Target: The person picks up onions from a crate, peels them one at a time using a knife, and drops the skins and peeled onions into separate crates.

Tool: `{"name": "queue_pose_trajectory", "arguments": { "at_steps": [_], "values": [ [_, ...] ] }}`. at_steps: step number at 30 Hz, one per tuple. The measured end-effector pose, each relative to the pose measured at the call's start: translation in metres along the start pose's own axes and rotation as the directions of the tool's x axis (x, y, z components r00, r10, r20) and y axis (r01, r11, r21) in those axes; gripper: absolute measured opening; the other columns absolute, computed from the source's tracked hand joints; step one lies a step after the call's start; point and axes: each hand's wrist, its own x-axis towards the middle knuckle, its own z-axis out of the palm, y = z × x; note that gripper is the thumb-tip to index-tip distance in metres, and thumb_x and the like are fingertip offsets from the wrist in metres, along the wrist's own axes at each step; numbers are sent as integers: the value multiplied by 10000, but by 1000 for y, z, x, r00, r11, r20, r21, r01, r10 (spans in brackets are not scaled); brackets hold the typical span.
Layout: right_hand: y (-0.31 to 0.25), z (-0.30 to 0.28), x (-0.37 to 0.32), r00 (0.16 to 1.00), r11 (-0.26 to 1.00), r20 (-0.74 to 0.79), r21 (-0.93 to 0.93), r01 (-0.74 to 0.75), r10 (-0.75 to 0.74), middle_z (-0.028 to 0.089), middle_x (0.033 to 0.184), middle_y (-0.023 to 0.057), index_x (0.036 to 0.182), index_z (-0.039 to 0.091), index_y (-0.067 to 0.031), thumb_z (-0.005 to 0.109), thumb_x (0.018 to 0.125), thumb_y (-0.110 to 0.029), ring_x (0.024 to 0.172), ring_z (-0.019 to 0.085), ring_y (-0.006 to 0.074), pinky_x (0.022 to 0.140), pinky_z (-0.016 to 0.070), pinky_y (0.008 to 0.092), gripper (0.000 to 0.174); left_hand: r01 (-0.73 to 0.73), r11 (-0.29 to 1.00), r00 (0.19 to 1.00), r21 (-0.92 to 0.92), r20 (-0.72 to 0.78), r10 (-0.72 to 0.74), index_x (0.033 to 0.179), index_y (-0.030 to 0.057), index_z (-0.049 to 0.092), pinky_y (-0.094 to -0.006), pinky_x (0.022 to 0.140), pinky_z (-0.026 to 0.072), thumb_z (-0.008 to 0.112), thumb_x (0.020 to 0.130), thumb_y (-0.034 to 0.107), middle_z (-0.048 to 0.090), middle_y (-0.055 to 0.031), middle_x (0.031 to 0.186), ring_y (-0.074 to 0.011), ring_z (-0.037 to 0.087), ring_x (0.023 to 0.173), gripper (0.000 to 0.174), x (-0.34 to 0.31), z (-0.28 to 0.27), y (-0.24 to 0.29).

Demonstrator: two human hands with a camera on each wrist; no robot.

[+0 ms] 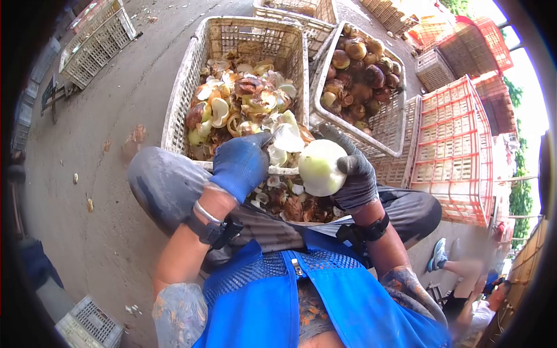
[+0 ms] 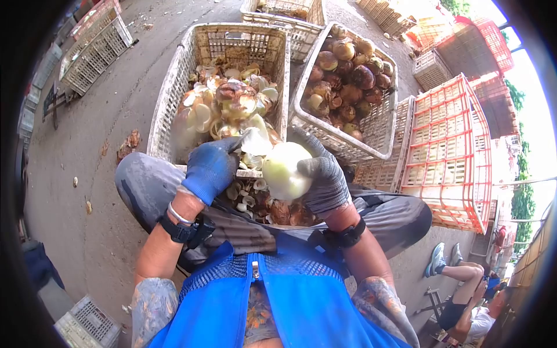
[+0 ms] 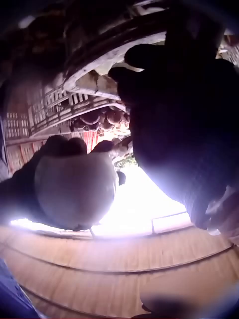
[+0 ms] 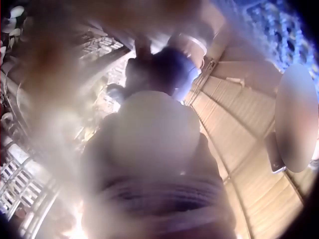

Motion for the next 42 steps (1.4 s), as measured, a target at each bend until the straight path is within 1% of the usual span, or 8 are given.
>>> {"name": "queue_pose_trajectory", "arguments": {
  "at_steps": [4,8,12,15,27,35,36,42],
  "values": [
    [-7,-7,4,994,938,-19,-332,98,-111,660,1247,142,1455,525,0,801,636,-265,1110,646,245,999,517,378,904,-285,959,923,10,-267,277,1027,62,776,-400,746,596,686,812,8,754,-177,923,-350,742,833,240,-25,-14,19],
    [-18,-2,0,999,917,-9,-397,28,-34,672,1225,121,1448,536,6,778,628,-275,1098,640,219,999,503,350,900,-342,938,825,-51,-494,274,990,76,751,-436,643,564,701,809,62,710,-148,783,-342,702,701,189,-25,-27,18],
    [-20,0,0,1000,912,7,-410,10,-8,668,1236,124,1454,532,7,769,634,-282,1113,635,220,1011,498,352,901,-441,872,833,210,-265,485,1015,78,697,-429,590,544,654,831,71,675,-132,738,-334,689,661,189,-24,-37,16],
    [-18,1,-1,1000,874,7,-485,1,3,663,1251,126,1470,515,11,786,630,-273,1136,626,222,1028,487,354,926,-262,916,950,305,-88,301,1148,78,727,-453,627,553,646,804,38,695,-161,771,-353,697,699,356,-21,-31,18],
    [-17,-3,18,991,879,115,-477,-10,74,661,1284,126,1522,461,-4,795,659,-142,1174,608,212,1061,456,346,935,-456,866,862,205,-138,487,1218,95,723,-432,591,517,705,790,56,657,-112,742,-314,660,663,430,-41,-34,21],
    [-34,17,23,931,699,240,-715,-22,275,631,1330,146,1568,385,-4,800,653,-75,1235,569,216,1112,410,344,1007,-606,778,781,165,-59,621,1232,137,725,-424,579,503,653,778,13,636,-107,719,-301,647,645,476,-19,-23,4],
    [-38,17,28,927,631,262,-775,36,270,631,1332,160,1571,351,25,800,678,-80,1240,573,220,1109,413,342,1005,-608,785,776,119,-124,619,1248,136,721,-432,574,499,649,770,4,629,-116,711,-314,642,638,501,-15,-15,2],
    [-33,32,13,982,923,29,-338,186,-187,598,1345,207,1524,374,43,890,714,-271,1201,615,281,1041,503,391,1010,-417,909,816,-23,-451,363,1328,83,685,-433,627,546,661,787,0,703,-178,817,-351,687,711,547,-21,10,28]
  ]
}}
